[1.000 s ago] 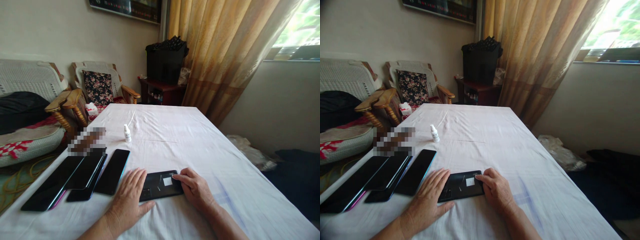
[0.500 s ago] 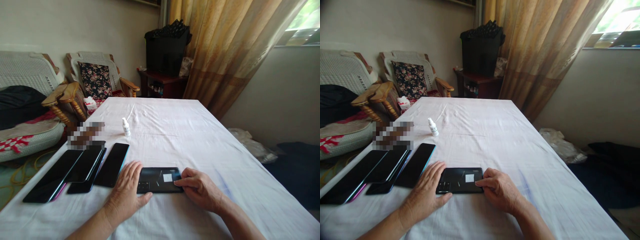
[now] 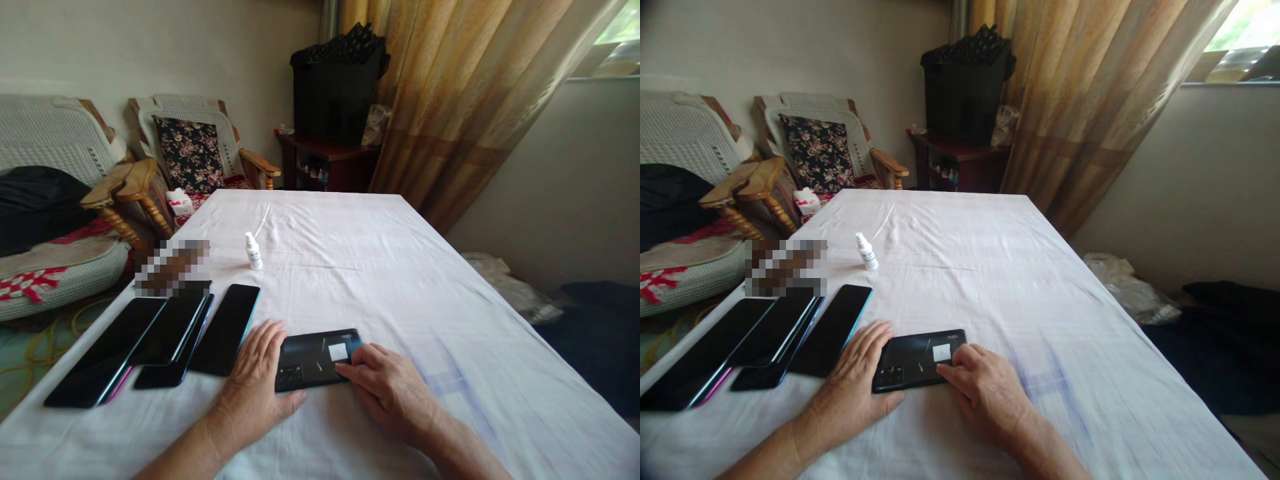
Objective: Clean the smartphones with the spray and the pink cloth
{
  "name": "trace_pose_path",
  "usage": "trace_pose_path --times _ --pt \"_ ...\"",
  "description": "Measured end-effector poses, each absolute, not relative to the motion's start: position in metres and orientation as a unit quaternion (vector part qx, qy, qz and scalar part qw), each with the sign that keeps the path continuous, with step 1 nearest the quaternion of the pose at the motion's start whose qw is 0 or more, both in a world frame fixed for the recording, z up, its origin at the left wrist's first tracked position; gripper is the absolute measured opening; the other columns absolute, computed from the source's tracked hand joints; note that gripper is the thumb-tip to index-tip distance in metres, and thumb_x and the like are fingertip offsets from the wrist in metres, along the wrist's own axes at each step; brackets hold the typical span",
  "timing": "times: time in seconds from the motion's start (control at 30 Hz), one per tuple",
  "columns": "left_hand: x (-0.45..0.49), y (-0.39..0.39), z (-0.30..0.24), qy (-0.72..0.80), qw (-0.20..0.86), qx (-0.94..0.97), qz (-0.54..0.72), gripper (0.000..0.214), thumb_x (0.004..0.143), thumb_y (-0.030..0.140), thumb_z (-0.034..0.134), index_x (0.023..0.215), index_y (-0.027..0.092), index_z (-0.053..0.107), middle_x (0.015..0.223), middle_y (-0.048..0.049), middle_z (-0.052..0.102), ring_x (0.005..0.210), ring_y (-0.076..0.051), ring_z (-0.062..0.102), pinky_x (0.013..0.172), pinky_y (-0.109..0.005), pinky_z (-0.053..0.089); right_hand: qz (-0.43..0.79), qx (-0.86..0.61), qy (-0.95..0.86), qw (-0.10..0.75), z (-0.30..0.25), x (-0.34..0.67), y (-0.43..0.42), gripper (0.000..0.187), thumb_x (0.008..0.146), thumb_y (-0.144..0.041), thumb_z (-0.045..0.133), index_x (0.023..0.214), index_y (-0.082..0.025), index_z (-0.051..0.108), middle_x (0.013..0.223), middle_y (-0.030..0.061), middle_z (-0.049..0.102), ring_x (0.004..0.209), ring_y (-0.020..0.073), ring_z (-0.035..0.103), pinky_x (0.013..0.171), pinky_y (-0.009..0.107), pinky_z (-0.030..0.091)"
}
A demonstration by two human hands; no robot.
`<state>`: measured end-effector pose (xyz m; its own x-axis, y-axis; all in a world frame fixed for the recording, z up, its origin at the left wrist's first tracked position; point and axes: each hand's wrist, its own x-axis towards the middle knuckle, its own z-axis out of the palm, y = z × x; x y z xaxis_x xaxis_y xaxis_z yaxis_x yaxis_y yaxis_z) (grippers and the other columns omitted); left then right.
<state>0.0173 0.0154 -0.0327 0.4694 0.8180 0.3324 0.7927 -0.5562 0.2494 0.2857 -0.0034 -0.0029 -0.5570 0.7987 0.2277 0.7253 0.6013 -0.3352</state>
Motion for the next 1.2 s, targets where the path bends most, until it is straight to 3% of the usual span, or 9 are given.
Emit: trace_pose_path --times 0.13,0.37,0.63,0.97,1.2 --pt "0.005 0.021 -0.028 0.436 0.103 0.879 0.163 0.083 0.069 0.019 0.063 0.144 0.018 0.028 0.15 -0.0139 0.039 0.14 -0.033 0.032 0.115 -0.052 0.032 0.078 -0.447 -0.875 0.166 0.0 0.27 -0.008 0.031 0.089 -0.013 0.051 0.113 -0.022 0.069 0.088 0.0064 0.064 0.076 0.0177 0.058 0.065 0.027 0.042" --pt "-0.002 0.027 -0.025 0.435 0.172 0.872 0.146 0.079 0.074 0.018 0.066 0.144 0.023 0.03 0.153 -0.0112 0.036 0.143 -0.032 0.028 0.114 -0.055 0.031 0.041 -0.47 -0.87 0.143 -0.001 0.246 -0.01 0.025 0.088 -0.013 0.057 0.11 -0.021 0.068 0.087 0.005 0.063 0.075 0.0186 0.056 0.063 0.029 0.041" --pt "0.002 0.026 -0.024 0.444 0.177 0.863 0.162 0.074 0.073 0.024 0.071 0.14 0.022 0.038 0.15 -0.0118 0.041 0.142 -0.033 0.03 0.114 -0.055 0.031 0.048 -0.444 -0.88 0.159 0.001 0.242 -0.012 0.023 0.091 -0.016 0.053 0.107 -0.022 0.068 0.083 0.004 0.063 0.072 0.0181 0.056 0.062 0.029 0.042" --pt "0.004 0.026 -0.022 0.448 0.18 0.862 0.155 0.075 0.074 0.027 0.071 0.141 0.024 0.038 0.151 -0.0109 0.039 0.142 -0.032 0.029 0.115 -0.054 0.029 0.045 -0.485 -0.857 0.166 -0.006 0.272 -0.027 0.039 0.086 -0.005 0.049 0.115 -0.021 0.067 0.091 0.0061 0.064 0.075 0.0182 0.058 0.066 0.029 0.046" --pt "0.006 0.025 -0.026 0.453 0.161 0.862 0.164 0.076 0.072 0.027 0.072 0.14 0.021 0.039 0.15 -0.0116 0.041 0.141 -0.033 0.03 0.115 -0.055 0.029 0.023 -0.471 -0.867 0.164 -0.006 0.248 -0.023 0.03 0.085 -0.008 0.056 0.109 -0.02 0.067 0.086 0.0039 0.063 0.072 0.0178 0.056 0.063 0.028 0.043"
